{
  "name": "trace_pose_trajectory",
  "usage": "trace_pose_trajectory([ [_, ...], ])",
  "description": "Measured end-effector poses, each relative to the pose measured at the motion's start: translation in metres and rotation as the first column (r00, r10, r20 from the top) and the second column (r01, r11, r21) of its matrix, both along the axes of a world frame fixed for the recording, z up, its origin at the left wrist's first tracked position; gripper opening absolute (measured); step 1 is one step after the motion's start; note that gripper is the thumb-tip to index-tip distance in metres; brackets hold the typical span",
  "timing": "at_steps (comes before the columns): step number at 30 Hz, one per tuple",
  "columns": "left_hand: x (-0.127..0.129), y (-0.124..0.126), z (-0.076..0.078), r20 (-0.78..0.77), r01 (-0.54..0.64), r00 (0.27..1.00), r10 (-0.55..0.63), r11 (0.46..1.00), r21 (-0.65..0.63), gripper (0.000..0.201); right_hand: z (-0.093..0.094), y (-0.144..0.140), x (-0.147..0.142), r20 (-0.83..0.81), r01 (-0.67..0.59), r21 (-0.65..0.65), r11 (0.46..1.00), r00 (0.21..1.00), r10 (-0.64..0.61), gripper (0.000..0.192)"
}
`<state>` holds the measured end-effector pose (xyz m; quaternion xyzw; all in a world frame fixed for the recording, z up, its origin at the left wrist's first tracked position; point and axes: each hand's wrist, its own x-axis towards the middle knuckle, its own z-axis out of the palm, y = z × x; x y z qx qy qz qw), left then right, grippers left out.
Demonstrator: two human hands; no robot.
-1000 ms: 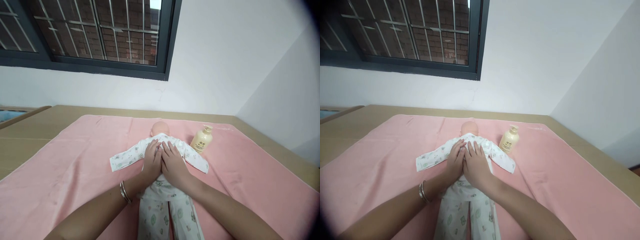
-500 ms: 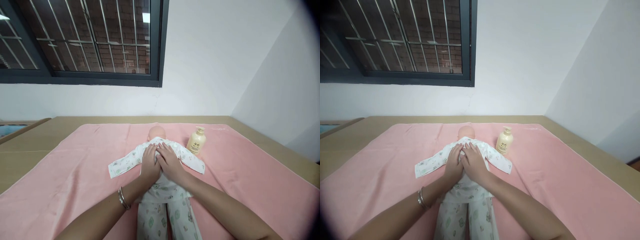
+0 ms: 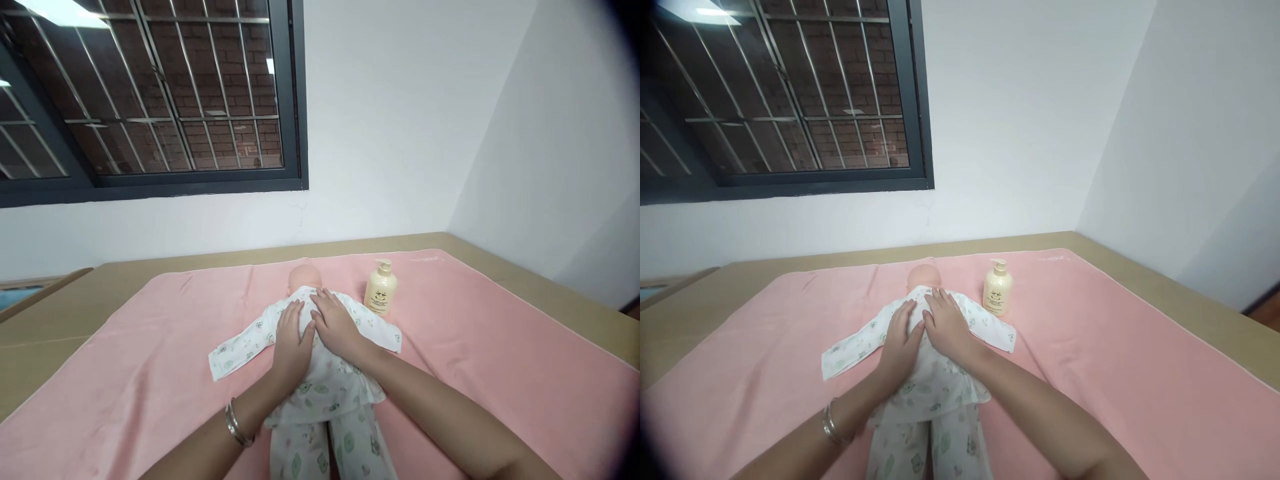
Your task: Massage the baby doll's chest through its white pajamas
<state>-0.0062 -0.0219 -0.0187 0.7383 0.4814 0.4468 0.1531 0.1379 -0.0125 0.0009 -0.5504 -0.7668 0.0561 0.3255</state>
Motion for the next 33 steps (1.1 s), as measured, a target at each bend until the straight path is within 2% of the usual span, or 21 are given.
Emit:
trace_pose_trajectory([
  [3, 0.0, 0.013, 0.008, -0.04, -0.016, 0.999, 0.016, 1.0, -0.005, 0.038, 0.002, -0.005, -0.003, 0.098, 0.025, 0.009, 1.0, 0.995, -0.026, 0.046],
  [7, 0.0, 0.043, 0.023, -0.161, -0.044, 0.987, 0.029, 0.995, -0.09, 0.04, 0.001, -0.024, -0.014, 0.246, 0.03, 0.049, 0.998, 0.968, -0.041, 0.05],
  [10, 0.002, 0.055, 0.027, -0.249, -0.055, 0.968, 0.033, 0.995, -0.084, 0.04, 0.001, -0.03, -0.017, 0.254, -0.016, 0.062, 0.998, 0.967, 0.0, 0.05],
  [13, 0.006, 0.047, 0.019, -0.328, -0.077, 0.942, 0.073, 0.997, 0.0, 0.043, 0.005, -0.015, -0.008, 0.149, -0.02, -0.005, 1.0, 0.989, 0.02, 0.046],
  [17, 0.009, 0.028, 0.006, -0.383, -0.062, 0.918, 0.103, 0.991, 0.118, 0.045, 0.007, 0.01, 0.006, 0.085, 0.127, -0.117, 0.985, 0.989, -0.117, 0.048],
  [19, 0.007, 0.026, 0.004, -0.371, -0.041, 0.925, 0.08, 0.993, 0.113, 0.045, 0.005, 0.009, 0.004, 0.11, 0.113, -0.122, 0.986, 0.989, -0.1, 0.052],
  [22, 0.001, 0.034, 0.006, -0.324, -0.013, 0.946, 0.017, 1.0, 0.015, 0.044, 0.001, -0.004, -0.004, 0.14, 0.024, -0.075, 0.997, 0.99, -0.013, 0.053],
  [25, -0.003, 0.043, 0.008, -0.28, -0.013, 0.96, 0.0, 0.999, -0.046, 0.043, -0.001, -0.012, -0.009, 0.134, -0.008, -0.066, 0.998, 0.991, 0.017, 0.053],
  [28, -0.002, 0.042, 0.006, -0.268, -0.021, 0.963, 0.02, 1.0, 0.0, 0.042, -0.001, -0.008, -0.006, 0.089, 0.01, -0.088, 0.996, 0.996, -0.002, 0.05],
  [33, 0.002, 0.022, 0.002, -0.31, -0.027, 0.95, 0.044, 0.998, 0.058, 0.044, -0.001, 0.004, 0.004, 0.028, -0.009, -0.084, 0.996, 1.0, 0.011, 0.045],
])
